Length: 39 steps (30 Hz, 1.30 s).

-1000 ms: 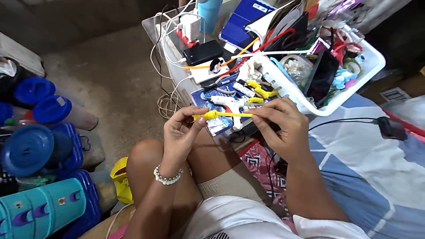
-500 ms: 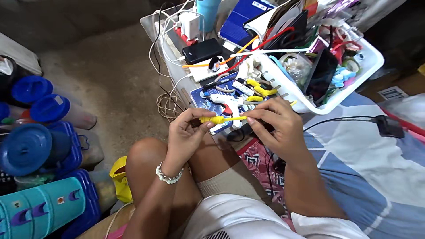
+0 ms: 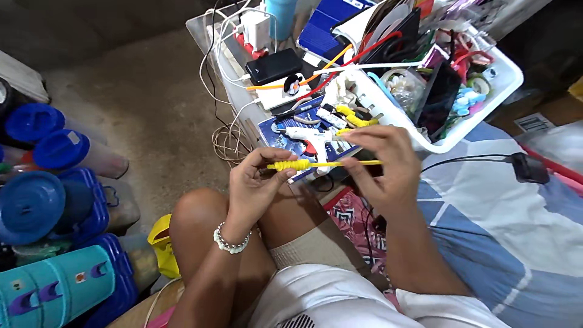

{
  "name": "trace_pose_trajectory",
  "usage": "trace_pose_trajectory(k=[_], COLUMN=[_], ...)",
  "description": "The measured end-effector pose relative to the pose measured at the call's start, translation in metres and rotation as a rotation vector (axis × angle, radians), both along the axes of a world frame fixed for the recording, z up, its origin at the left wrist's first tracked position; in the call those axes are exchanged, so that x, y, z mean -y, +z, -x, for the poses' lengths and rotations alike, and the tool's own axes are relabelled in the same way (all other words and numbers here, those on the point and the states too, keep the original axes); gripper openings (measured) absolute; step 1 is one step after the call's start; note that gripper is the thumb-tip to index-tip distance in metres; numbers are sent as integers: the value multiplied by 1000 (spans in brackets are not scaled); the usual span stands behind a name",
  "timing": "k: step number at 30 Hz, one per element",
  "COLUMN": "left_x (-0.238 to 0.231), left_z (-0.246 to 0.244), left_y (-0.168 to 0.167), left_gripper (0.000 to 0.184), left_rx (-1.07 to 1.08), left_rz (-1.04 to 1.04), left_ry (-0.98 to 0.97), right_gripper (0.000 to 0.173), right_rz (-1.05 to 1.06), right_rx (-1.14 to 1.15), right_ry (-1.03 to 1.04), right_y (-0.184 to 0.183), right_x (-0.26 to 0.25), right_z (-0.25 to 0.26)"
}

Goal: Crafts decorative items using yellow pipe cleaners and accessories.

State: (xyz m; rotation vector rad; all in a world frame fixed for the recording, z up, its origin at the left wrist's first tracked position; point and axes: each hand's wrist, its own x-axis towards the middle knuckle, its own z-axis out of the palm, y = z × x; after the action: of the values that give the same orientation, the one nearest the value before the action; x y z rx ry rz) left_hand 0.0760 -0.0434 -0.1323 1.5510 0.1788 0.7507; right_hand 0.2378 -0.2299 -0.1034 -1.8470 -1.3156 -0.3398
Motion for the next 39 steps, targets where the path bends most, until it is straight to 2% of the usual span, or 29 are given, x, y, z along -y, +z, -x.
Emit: trace_pose_trajectory(k=[2, 7, 9, 16, 22, 24, 31, 35, 39], left_x=[-3, -1, 2, 9, 14, 16, 22, 25, 35], left_z=[1, -1, -2, -4, -6, -7, -11, -14, -25], left_y=[1, 2, 3, 1, -1, -1, -8, -19, -31], left_gripper=[31, 38, 46, 71, 75, 75, 66, 21, 14], left_rx=[10, -6, -30, -63, -101, -119, -146, -89, -67], left_rz=[38, 114, 121, 219, 235, 215, 117, 45, -25], left_ry=[22, -3, -15, -46, -91, -127, -141, -77, -160], right_gripper=[29, 29, 23, 23, 38, 40, 34, 30, 33], right_rz=[-97, 127, 133, 126, 148, 147, 250, 212, 204], right_rx=[40, 30, 0, -85, -357, -360, -218, -230, -306], right_ry=[-67, 65, 86, 119, 108, 143, 148, 125, 139], right_y=[3, -4, -12, -18, -16, -17, -20, -26, -35], right_x=[4, 1, -1, -8, -7, -7, -2, 8, 24], right_z=[-5, 4, 9, 26, 30, 30, 26, 22, 15])
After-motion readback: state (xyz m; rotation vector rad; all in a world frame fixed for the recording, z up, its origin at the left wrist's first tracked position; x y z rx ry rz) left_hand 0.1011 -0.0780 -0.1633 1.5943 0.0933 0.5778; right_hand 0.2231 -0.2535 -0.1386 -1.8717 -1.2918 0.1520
